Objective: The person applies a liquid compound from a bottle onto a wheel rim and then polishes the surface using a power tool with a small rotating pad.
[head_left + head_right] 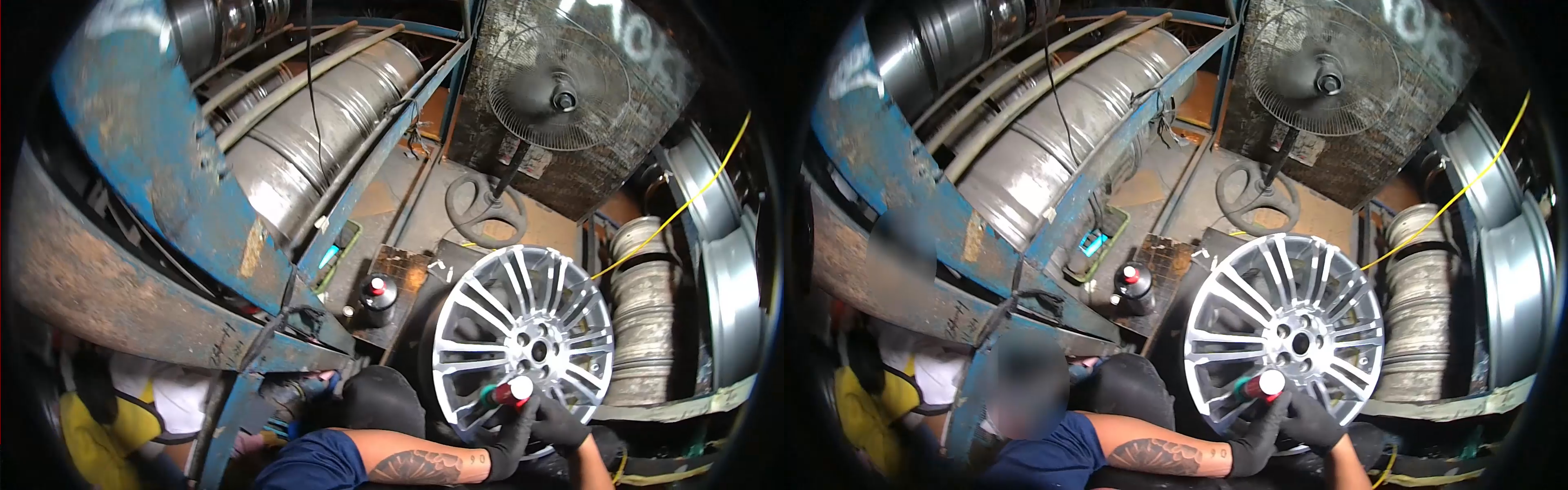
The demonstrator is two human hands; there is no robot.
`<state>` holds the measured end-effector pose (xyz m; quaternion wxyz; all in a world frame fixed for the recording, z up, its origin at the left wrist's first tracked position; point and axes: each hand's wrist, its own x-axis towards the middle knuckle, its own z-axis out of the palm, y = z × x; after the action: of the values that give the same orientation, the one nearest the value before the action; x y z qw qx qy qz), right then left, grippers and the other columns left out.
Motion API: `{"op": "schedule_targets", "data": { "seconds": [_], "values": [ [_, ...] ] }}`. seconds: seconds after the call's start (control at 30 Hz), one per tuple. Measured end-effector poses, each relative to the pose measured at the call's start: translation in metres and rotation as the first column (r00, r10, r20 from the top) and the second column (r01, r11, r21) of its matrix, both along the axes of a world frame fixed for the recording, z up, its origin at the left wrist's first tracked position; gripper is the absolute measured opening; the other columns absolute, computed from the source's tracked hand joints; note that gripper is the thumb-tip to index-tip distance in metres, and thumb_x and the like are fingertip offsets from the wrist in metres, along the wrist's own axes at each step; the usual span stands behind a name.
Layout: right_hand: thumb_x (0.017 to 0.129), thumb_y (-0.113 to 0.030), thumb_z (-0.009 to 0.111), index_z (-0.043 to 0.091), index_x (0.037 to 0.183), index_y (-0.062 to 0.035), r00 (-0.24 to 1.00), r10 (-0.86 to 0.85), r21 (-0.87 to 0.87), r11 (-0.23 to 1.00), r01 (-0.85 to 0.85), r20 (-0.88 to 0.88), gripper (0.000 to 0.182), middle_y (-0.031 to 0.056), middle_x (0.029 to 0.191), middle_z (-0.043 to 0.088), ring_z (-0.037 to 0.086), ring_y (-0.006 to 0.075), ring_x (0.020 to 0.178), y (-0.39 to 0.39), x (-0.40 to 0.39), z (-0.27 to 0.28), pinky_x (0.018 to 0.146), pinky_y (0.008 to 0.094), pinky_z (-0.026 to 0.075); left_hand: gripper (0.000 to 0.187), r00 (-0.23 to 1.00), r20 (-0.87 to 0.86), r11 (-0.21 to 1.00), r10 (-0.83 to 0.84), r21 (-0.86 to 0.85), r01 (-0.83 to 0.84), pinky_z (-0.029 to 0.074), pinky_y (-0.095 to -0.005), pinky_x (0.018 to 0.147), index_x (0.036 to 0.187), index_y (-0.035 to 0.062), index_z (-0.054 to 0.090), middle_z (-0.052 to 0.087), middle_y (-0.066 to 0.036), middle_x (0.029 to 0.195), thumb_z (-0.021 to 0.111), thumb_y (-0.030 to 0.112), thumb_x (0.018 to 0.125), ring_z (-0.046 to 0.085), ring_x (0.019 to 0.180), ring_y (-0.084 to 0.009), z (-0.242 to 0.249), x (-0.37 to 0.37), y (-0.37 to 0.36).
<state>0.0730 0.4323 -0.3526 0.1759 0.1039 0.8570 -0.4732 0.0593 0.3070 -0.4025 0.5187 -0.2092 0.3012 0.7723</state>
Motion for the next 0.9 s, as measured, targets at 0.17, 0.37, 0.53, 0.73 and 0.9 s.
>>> {"op": "schedule_targets", "data": {
  "seconds": [0.17, 0.37, 0.53, 0.73, 0.9],
  "values": [
    [0.086, -0.023, 0.068, 0.052, 0.136, -0.0021, 0.997, -0.053, 0.128, 0.991, 0.046, 0.05, 0.057, 0.0251, 0.121, 0.066, 0.064, 0.0404, 0.111, -0.024, -0.024, 0.034, 0.095, 0.0439, 0.049, 0.067, 0.995, -0.007, 0.994, -0.095, 0.047, 0.095, 0.047, -0.0369, 0.1, 0.145, 0.0196, 0.044, 0.055, -0.004, 0.133, 0.055, 0.064, 0.096, 0.057, 0.12, -0.0158, -0.01, -0.015, -0.008],
    [0.091, -0.019, 0.066, 0.042, 0.148, -0.0029, 0.996, 0.091, -0.07, 0.993, -0.091, -0.004, 0.064, 0.0164, 0.142, 0.055, 0.051, 0.0256, 0.131, 0.019, -0.016, -0.015, 0.112, 0.0397, 0.039, 0.066, 0.969, 0.043, 0.956, -0.242, 0.181, 0.23, 0.048, -0.0398, 0.097, 0.152, 0.0199, 0.033, 0.046, -0.006, 0.143, 0.048, 0.059, 0.101, 0.05, 0.126, -0.0168, 0.036, -0.039, -0.023],
    [0.093, -0.021, 0.063, 0.036, 0.152, -0.0063, 0.949, -0.085, -0.023, 0.995, 0.096, 0.304, 0.067, 0.0187, 0.135, 0.06, 0.059, 0.0249, 0.119, 0.026, -0.047, 0.025, 0.102, 0.0394, 0.046, 0.078, 0.943, 0.06, 0.929, -0.327, 0.205, 0.309, 0.059, -0.0375, 0.062, 0.151, 0.0229, 0.03, 0.048, -0.009, 0.143, 0.048, 0.073, 0.094, 0.063, 0.113, -0.0239, 0.024, -0.064, 0.012],
    [0.09, -0.017, 0.069, 0.044, 0.146, -0.0106, 0.947, 0.045, -0.04, 0.999, -0.034, 0.317, 0.062, 0.0118, 0.127, 0.064, 0.062, 0.0196, 0.112, 0.02, -0.085, 0.05, 0.095, 0.035, 0.049, 0.082, 0.971, 0.036, 0.905, -0.238, 0.37, 0.208, 0.061, -0.0393, 0.075, 0.144, 0.0091, 0.039, 0.057, -0.01, 0.13, 0.042, 0.075, 0.095, 0.065, 0.109, -0.0239, 0.012, -0.058, 0.024],
    [0.087, -0.022, 0.075, 0.044, 0.146, -0.0127, 0.949, 0.237, 0.045, 0.967, -0.251, 0.207, 0.067, 0.0142, 0.125, 0.066, 0.065, 0.024, 0.107, 0.011, -0.092, 0.04, 0.096, 0.0373, 0.05, 0.081, 0.983, 0.117, 0.959, -0.14, 0.263, 0.105, 0.061, -0.0395, 0.076, 0.143, 0.0094, 0.04, 0.058, -0.01, 0.128, 0.042, 0.075, 0.095, 0.066, 0.108, -0.024, 0.016, -0.057, -0.001]
  ]
}}
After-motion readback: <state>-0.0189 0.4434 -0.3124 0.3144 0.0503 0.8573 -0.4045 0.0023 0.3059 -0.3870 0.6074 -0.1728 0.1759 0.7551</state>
